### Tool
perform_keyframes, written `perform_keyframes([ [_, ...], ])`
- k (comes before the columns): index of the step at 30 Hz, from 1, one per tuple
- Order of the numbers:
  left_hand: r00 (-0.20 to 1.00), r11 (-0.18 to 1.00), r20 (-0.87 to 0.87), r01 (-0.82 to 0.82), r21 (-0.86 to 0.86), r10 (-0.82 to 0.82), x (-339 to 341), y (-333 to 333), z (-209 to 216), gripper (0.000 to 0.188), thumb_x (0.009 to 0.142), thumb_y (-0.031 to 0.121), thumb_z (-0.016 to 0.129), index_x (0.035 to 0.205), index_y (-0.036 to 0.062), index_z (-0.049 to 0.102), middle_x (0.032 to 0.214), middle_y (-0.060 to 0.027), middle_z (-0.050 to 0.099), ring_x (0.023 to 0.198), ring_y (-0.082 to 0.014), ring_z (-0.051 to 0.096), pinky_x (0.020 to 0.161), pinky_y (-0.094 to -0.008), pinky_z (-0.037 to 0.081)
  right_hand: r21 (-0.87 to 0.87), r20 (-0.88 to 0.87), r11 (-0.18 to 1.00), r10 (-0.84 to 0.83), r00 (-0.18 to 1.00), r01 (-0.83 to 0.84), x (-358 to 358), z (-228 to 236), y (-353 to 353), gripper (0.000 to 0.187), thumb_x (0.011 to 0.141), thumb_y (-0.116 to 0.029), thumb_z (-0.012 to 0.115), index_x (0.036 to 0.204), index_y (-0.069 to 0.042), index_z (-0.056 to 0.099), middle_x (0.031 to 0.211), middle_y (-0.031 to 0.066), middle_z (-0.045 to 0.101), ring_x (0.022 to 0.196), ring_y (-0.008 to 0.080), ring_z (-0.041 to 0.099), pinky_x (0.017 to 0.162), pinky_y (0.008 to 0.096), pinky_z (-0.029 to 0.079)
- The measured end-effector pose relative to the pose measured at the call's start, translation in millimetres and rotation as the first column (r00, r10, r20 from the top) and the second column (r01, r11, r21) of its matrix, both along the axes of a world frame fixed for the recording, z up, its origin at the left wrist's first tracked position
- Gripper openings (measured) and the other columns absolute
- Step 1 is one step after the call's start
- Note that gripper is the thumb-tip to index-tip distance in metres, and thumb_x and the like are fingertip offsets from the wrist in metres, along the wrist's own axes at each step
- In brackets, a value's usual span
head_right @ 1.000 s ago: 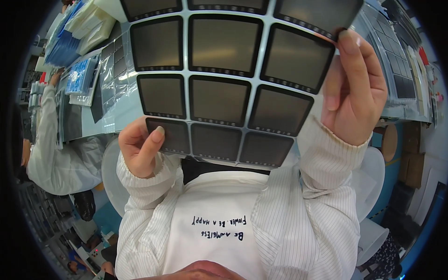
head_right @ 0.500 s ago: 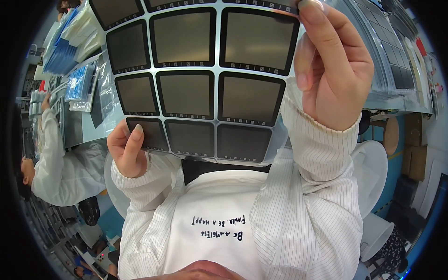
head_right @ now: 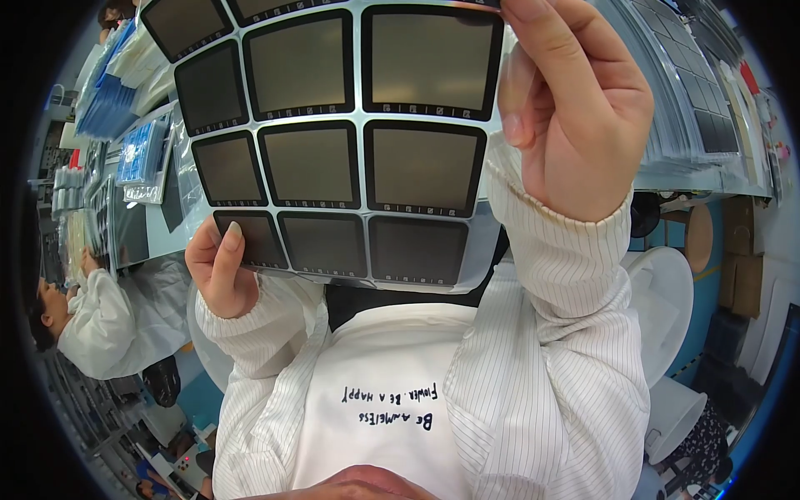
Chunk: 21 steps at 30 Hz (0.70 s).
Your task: Cleaning and inspecting sheets of film negatives or slides using a cloth at a workstation.
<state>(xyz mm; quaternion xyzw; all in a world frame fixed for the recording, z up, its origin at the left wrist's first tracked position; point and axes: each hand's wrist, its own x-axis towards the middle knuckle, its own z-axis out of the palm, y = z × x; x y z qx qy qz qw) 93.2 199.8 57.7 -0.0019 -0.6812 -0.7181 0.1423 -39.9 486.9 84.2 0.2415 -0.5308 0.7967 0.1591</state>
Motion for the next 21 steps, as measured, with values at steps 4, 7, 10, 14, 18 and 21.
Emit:
perform_keyframes([
  [4, 1.000, 1.000, -0.001, -0.015, 0.018, 0.015, 0.8, 2.0, 1.2, 0.012, 0.087, 0.007, 0.061, 0.082, -0.0036, 0.060, 0.068, 0.0017, 0.057, 0.058, -0.0023, 0.040, 0.055, -0.0183, 0.031, 0.015, -0.009, 0.999, 0.038, 0.999, -0.038, -1.2, -0.4, 0.0, 0.027, 0.097, -0.009, 0.048, 0.119, 0.003, 0.058, 0.103, 0.0135, 0.068, 0.042, 0.0034, 0.040, 0.043, 0.0120, 0.034],
  [7, 1.000, 1.000, -0.006, -0.011, 0.015, 0.011, 2.1, 0.7, 0.4, 0.012, 0.087, 0.008, 0.061, 0.081, -0.0032, 0.060, 0.067, 0.0015, 0.057, 0.058, -0.0023, 0.040, 0.055, -0.0184, 0.031, 0.000, -0.027, 0.999, 0.053, 0.998, -0.053, -2.6, -2.5, 0.8, 0.028, 0.097, -0.011, 0.048, 0.119, 0.003, 0.058, 0.104, 0.0140, 0.068, 0.042, 0.0038, 0.041, 0.043, 0.0119, 0.036],
  [10, 1.000, 1.000, -0.016, -0.023, -0.002, 0.023, 2.1, 3.5, 1.0, 0.013, 0.087, 0.008, 0.061, 0.080, -0.0030, 0.059, 0.066, 0.0014, 0.056, 0.057, -0.0023, 0.040, 0.055, -0.0184, 0.030, -0.007, -0.021, 0.998, 0.066, 0.998, -0.066, -1.4, -1.2, 0.8, 0.028, 0.098, -0.011, 0.047, 0.119, 0.003, 0.058, 0.105, 0.0142, 0.068, 0.042, 0.0041, 0.042, 0.044, 0.0117, 0.037],
  [14, 0.999, 1.000, -0.036, -0.008, -0.017, 0.007, 2.1, 0.3, -1.1, 0.013, 0.087, 0.008, 0.062, 0.083, -0.0035, 0.060, 0.066, 0.0018, 0.056, 0.056, -0.0021, 0.039, 0.054, -0.0183, 0.029, 0.007, -0.029, 0.997, 0.075, 0.997, -0.075, -2.3, -1.7, 2.2, 0.029, 0.098, -0.012, 0.047, 0.120, 0.003, 0.057, 0.106, 0.0143, 0.067, 0.042, 0.0038, 0.041, 0.044, 0.0114, 0.036],
  [18, 1.000, 1.000, -0.028, -0.004, -0.003, 0.003, 2.6, 0.8, -1.8, 0.013, 0.087, 0.009, 0.062, 0.088, -0.0043, 0.063, 0.067, 0.0019, 0.056, 0.057, -0.0018, 0.040, 0.054, -0.0180, 0.029, 0.016, -0.030, 0.999, 0.037, 0.999, -0.037, -2.6, -2.1, -1.2, 0.029, 0.097, -0.010, 0.047, 0.121, 0.004, 0.057, 0.107, 0.0141, 0.067, 0.042, 0.0036, 0.039, 0.044, 0.0119, 0.034],
  [21, 0.999, 1.000, -0.045, -0.010, 0.003, 0.010, 2.0, 0.0, -6.5, 0.017, 0.088, 0.011, 0.061, 0.094, -0.0055, 0.063, 0.069, 0.0019, 0.057, 0.058, -0.0016, 0.039, 0.055, -0.0177, 0.029, 0.003, -0.032, 1.000, 0.022, 0.999, -0.022, -4.8, -1.6, -3.8, 0.029, 0.097, -0.009, 0.046, 0.121, 0.004, 0.057, 0.107, 0.0134, 0.067, 0.043, 0.0036, 0.037, 0.044, 0.0123, 0.032],
])
